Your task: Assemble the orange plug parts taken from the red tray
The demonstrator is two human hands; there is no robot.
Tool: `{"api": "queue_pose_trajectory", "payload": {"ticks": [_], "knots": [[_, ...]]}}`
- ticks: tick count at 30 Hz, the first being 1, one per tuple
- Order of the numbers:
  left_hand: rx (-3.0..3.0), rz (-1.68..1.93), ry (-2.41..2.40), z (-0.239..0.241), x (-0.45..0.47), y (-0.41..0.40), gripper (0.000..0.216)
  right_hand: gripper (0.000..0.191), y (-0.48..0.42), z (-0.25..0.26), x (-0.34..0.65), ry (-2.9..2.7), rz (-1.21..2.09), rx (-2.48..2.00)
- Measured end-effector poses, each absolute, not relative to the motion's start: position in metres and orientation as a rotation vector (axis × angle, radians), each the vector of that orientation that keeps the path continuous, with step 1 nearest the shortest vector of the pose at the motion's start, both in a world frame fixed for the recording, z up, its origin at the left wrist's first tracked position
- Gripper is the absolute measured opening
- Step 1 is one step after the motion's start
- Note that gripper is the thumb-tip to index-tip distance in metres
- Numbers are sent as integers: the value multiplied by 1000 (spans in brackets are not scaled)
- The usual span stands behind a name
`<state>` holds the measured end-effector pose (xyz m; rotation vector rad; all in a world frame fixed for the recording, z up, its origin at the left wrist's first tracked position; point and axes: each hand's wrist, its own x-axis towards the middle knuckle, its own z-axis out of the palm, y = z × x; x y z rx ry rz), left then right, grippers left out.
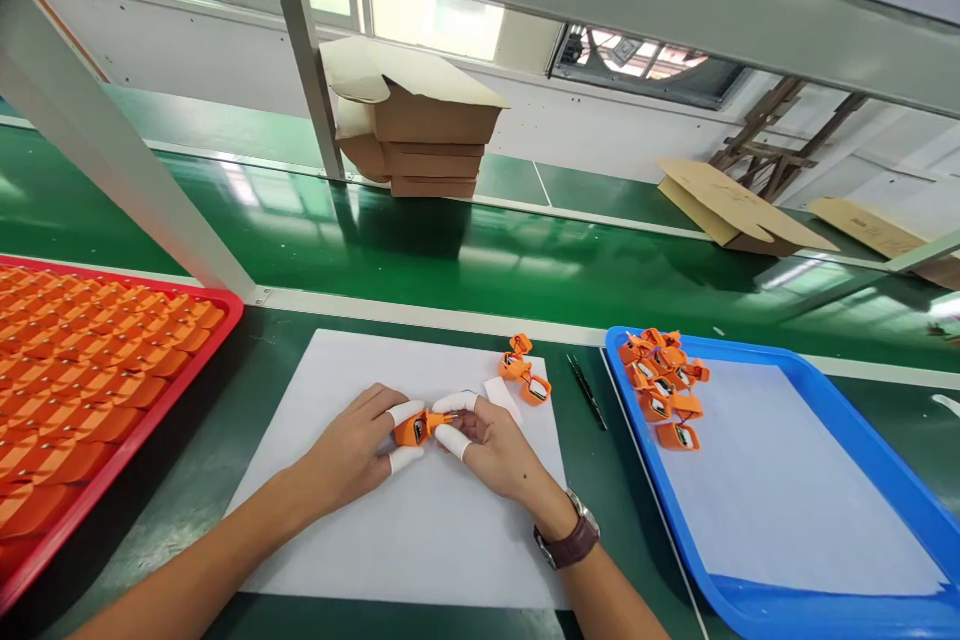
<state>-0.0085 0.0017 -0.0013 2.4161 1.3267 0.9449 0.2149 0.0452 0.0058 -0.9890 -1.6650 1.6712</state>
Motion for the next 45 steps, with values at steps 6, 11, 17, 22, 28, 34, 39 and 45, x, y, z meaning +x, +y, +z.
{"api": "queue_pose_trajectory", "payload": {"ticks": [6, 11, 17, 22, 28, 34, 39, 45], "knots": [[2423, 978, 1306, -2, -9, 4, 26, 10, 43, 6, 213, -1669, 1527, -915], [2434, 953, 1291, -3, -9, 5, 43, 48, 40, -1, 211, -1478, 1615, -1109], [2460, 958, 1289, -5, -8, 6, 42, 31, 35, 3, 210, -1563, 1513, -1092], [2470, 955, 1316, -4, -7, 4, 40, 29, 35, 2, 208, -1664, 1432, -1003], [2433, 917, 1364, -5, -7, 2, 44, 31, 36, -7, 207, -1479, 1670, -1159], [2419, 919, 1368, -6, -7, 1, 41, 18, 30, 4, 209, -1816, 1393, -1018], [2440, 945, 1352, -7, -5, 2, 36, 20, 30, 11, 210, -1987, 1249, -1031], [2463, 997, 1385, -9, 2, -1, 28, 17, 32, 5, 210, -1937, 1295, -1102]]}}
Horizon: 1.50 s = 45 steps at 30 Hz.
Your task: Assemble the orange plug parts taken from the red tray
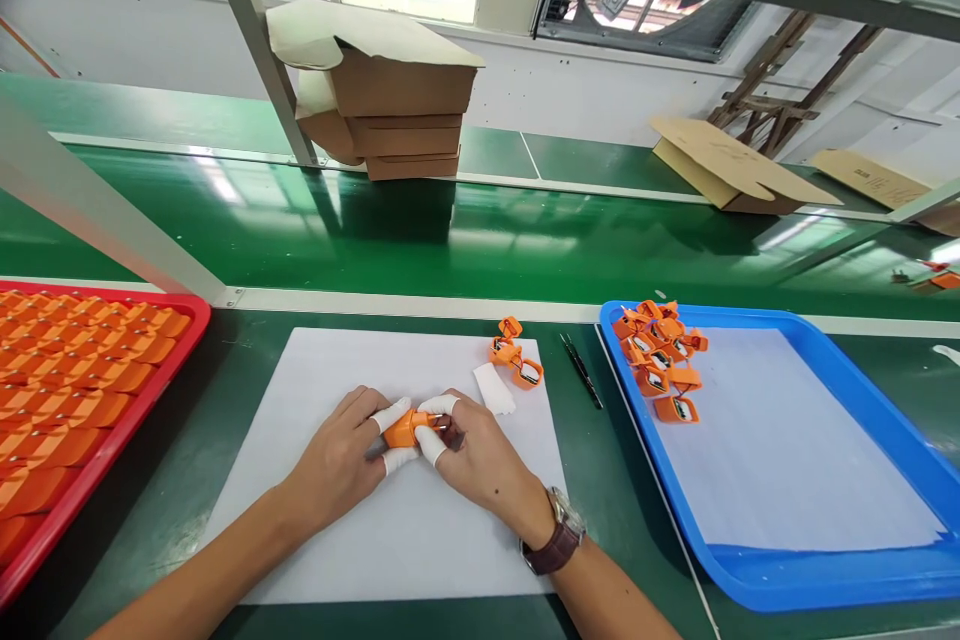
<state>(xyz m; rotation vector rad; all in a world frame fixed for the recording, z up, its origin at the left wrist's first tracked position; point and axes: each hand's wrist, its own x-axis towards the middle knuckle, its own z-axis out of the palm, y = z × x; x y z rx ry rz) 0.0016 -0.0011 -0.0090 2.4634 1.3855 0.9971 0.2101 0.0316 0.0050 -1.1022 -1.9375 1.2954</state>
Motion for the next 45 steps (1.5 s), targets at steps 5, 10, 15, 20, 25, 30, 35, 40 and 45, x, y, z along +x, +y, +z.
{"api": "queue_pose_trajectory", "payload": {"ticks": [5, 10, 15, 20, 25, 30, 35, 40, 45], "knots": [[2491, 964, 1379, -7, 8, -2, 26, 16, 35, 3, 210, -1884, 1379, -1153], [2529, 979, 1374, -9, 11, 0, 33, 15, 40, -1, 207, -1631, 1656, -1121], [2421, 982, 1314, -10, 5, -1, 34, 20, 40, -5, 205, -1537, 1792, -1125], [2355, 950, 1340, -7, 3, 0, 40, 22, 37, -1, 205, -1617, 1700, -1059], [2219, 844, 1373, 2, -7, 4, 43, 37, 38, 3, 209, -1672, 1652, -1067], [1926, 656, 1418, 15, -24, 12, 40, 38, 39, 3, 210, -1751, 1595, -1127], [1837, 552, 1419, 22, -29, 13, 49, 32, 38, 2, 210, -1794, 1578, -1104], [1868, 611, 1567, 23, -21, 12, 52, 30, 39, 4, 211, -1816, 1521, -1085], [1742, 694, 1559, 40, -19, 9, 38, 41, 33, 4, 209, -1849, 1516, -1121]]}}
